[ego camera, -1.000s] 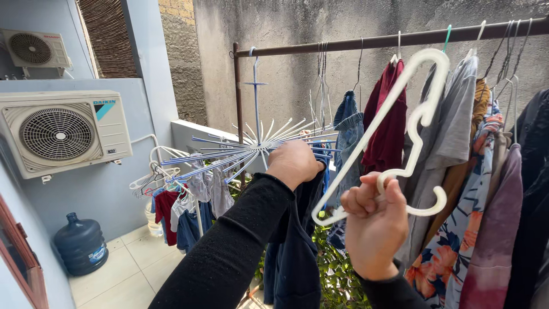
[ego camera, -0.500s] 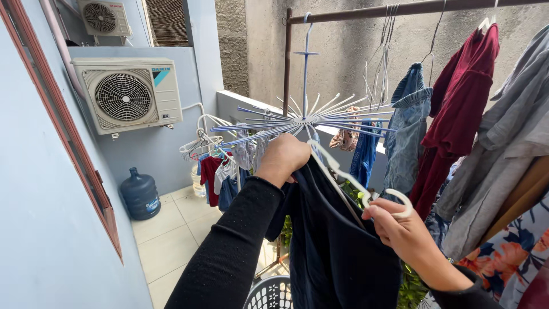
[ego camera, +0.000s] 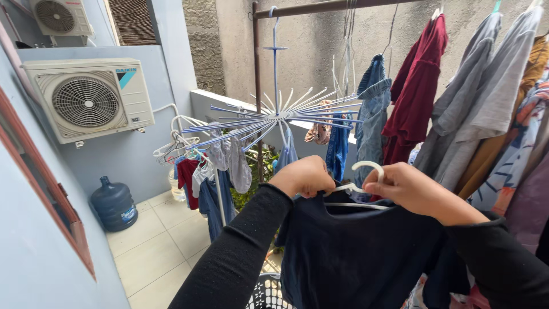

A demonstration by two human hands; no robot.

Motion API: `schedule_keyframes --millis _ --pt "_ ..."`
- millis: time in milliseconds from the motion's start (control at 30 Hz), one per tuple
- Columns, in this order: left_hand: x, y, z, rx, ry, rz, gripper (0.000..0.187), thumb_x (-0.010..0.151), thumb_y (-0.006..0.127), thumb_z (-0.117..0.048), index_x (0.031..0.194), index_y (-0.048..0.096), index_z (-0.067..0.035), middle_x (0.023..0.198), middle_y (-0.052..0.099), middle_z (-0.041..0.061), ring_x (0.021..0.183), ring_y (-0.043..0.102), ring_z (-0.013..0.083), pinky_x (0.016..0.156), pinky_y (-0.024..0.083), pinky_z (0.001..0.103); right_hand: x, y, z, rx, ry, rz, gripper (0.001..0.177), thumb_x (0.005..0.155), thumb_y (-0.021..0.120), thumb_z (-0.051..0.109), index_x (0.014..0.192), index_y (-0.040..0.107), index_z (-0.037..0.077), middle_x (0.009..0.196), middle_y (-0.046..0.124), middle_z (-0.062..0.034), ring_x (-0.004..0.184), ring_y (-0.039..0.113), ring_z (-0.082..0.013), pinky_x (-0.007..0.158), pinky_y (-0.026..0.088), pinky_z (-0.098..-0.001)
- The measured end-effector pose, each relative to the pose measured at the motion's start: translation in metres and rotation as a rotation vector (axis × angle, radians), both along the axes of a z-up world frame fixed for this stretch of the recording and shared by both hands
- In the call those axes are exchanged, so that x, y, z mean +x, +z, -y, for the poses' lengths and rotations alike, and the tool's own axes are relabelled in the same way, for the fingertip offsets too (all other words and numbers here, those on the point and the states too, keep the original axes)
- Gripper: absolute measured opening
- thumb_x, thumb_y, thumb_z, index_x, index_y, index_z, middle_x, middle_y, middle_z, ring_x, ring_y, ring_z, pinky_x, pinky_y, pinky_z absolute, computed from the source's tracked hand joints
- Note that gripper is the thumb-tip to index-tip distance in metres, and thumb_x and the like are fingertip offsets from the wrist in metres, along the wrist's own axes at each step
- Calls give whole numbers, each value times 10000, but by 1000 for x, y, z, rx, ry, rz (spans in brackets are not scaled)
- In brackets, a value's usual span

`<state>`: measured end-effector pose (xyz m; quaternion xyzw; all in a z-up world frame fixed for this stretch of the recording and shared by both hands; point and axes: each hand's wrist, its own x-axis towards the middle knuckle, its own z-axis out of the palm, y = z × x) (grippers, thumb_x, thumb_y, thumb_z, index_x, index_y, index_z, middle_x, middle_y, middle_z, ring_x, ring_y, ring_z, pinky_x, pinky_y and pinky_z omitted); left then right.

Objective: The person takes wet clothes from a laundry basket, places them on hangers, and hangs them on a clothes rack and drying stand on a balcony. The person handles shirts, pants, and shorts one at a time, arranging them to dry.

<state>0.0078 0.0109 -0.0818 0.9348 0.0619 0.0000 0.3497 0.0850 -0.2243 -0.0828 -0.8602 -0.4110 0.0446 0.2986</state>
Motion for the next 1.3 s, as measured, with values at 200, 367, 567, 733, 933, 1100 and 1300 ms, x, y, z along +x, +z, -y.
schedule_keyframes --millis 200,367,567,733,933,1100,1300 --pt "45 9 -4 -385 -101 527 325 744 735 -110 1037 625 -24 887 650 38 814 658 211 746 601 403 17 34 18 217 301 -518 351 954 586 115 1281 552 -7 795 649 -74 659 653 -166 648 527 -299" --pt "66 6 38 106 151 1296 239 822 701 -177 1015 675 -38 995 670 135 1011 615 350 887 493 464 32 62 22 577 294 -710 335 878 580 29 1187 462 -23 880 677 -117 758 740 -261 791 603 -391" --pt "79 24 81 -360 90 961 429 1009 576 -411 862 665 -18 865 672 162 873 689 307 795 520 403 31 66 5 666 321 -609 325 938 616 66 1228 500 -24 945 686 -124 773 708 -217 731 584 -351" --pt "86 45 79 -414 169 1063 344 978 538 -348 831 653 -60 721 679 85 702 691 260 681 515 408 27 100 -2 330 299 -22 218 969 673 166 1118 654 8 880 693 -37 749 627 -92 651 533 -266" --pt "89 40 41 -553 129 945 342 933 572 -250 698 671 -22 610 639 65 584 606 156 568 472 309 116 244 56 104 -863 861 672 1148 492 561 802 686 18 664 573 -83 517 472 -209 449 400 -391" --pt "105 30 5 -724 -59 928 304 905 586 -197 705 695 5 628 666 66 592 623 116 588 496 263 241 271 74 -131 -851 811 729 1026 563 626 1068 727 -83 1008 657 -362 940 655 -499 865 501 -576" --pt "123 33 -34 -802 -124 877 273 887 590 -165 733 717 20 655 702 90 592 659 136 594 531 261 272 260 8 254 -830 625 391 932 608 256 1113 749 -60 1109 725 -324 1075 715 -402 949 570 -497"
